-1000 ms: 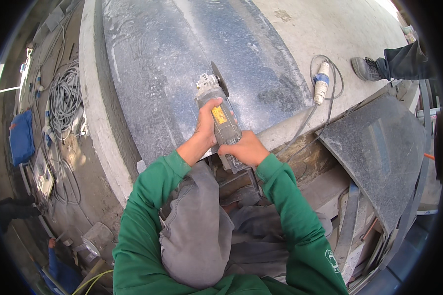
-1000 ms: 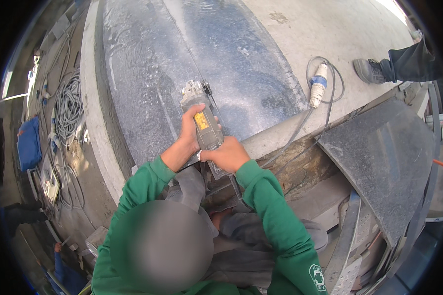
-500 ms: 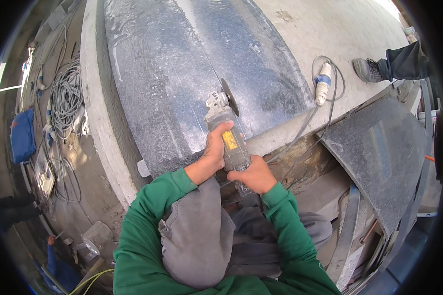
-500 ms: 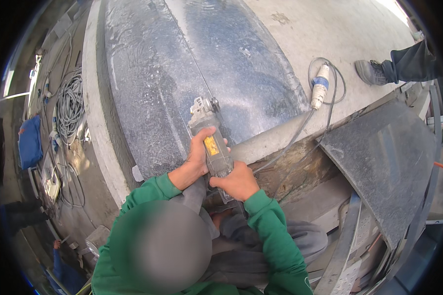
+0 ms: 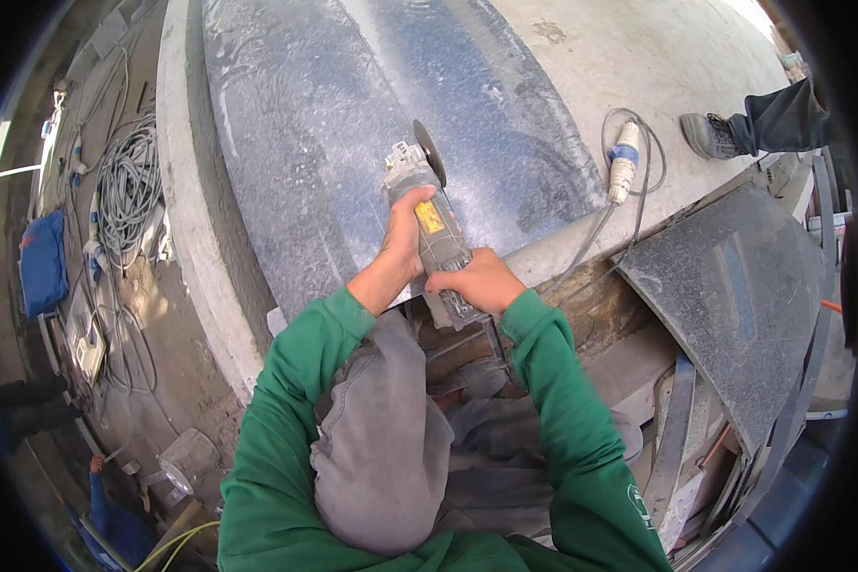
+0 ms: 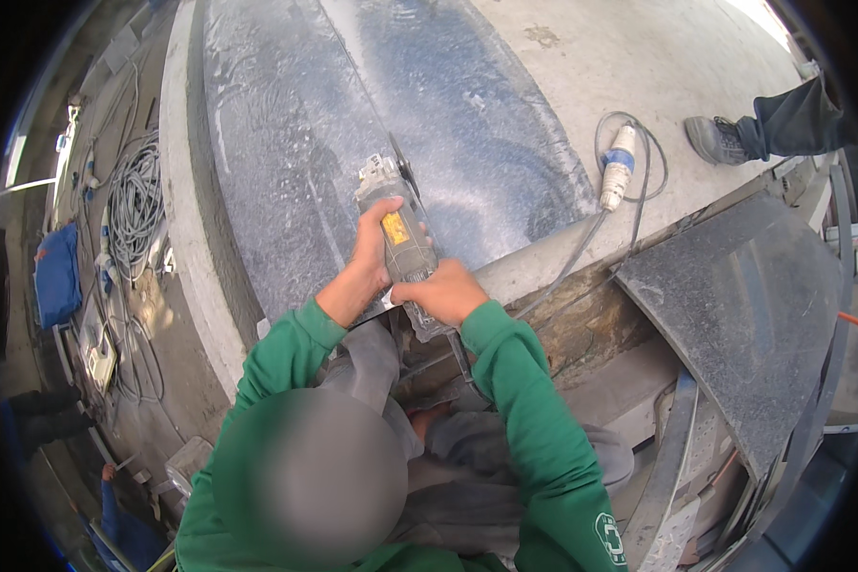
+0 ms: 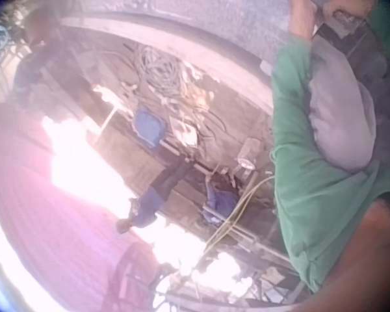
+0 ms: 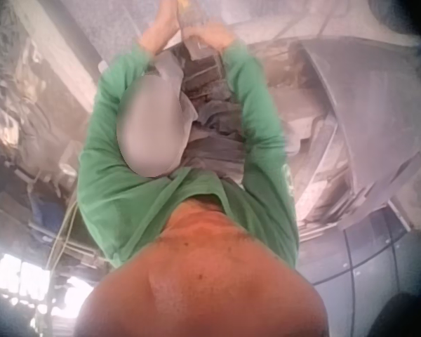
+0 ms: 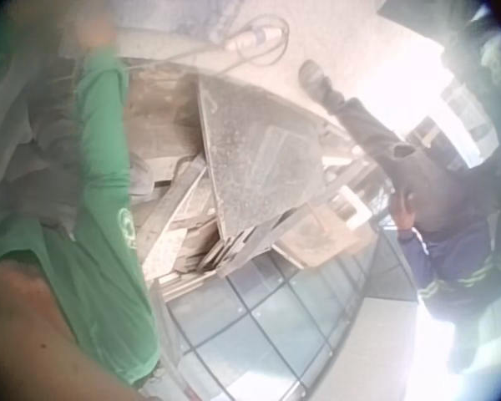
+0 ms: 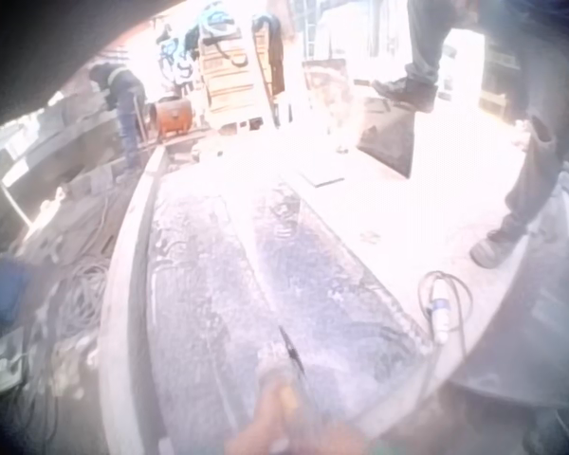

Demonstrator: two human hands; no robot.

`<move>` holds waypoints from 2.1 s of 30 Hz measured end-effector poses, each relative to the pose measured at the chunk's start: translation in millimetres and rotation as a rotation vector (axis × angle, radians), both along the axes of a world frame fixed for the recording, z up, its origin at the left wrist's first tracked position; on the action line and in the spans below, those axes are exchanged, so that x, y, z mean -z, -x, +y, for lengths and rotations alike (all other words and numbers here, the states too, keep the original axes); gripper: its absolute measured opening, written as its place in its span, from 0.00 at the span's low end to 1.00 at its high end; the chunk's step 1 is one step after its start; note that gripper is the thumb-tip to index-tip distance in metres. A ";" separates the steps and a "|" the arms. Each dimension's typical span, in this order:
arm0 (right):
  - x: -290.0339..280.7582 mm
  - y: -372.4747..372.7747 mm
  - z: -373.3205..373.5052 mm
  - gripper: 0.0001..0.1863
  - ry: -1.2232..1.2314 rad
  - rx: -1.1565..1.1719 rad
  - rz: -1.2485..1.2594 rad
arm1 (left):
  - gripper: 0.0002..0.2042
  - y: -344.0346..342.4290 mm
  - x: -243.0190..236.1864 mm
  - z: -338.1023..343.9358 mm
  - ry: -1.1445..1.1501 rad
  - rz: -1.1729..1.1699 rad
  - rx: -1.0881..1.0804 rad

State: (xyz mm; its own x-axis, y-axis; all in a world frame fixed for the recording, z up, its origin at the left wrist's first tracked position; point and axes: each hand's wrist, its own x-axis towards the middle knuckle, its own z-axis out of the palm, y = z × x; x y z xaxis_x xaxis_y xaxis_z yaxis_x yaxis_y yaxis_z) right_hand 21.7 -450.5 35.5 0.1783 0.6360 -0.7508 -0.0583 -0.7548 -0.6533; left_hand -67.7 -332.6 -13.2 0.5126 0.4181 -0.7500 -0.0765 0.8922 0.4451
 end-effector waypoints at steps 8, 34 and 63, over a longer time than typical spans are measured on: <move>-5.0 22.6 -48.2 0.22 -0.079 0.035 -0.033 | 0.21 15.6 -11.1 -42.3 0.032 0.009 0.005; -3.8 16.6 -35.0 0.22 -0.084 0.041 0.028 | 0.25 11.1 -8.7 -31.6 0.026 0.030 0.005; 1.6 25.9 -58.0 0.24 -0.042 0.038 -0.065 | 0.23 18.5 -4.5 -50.3 0.032 0.018 0.032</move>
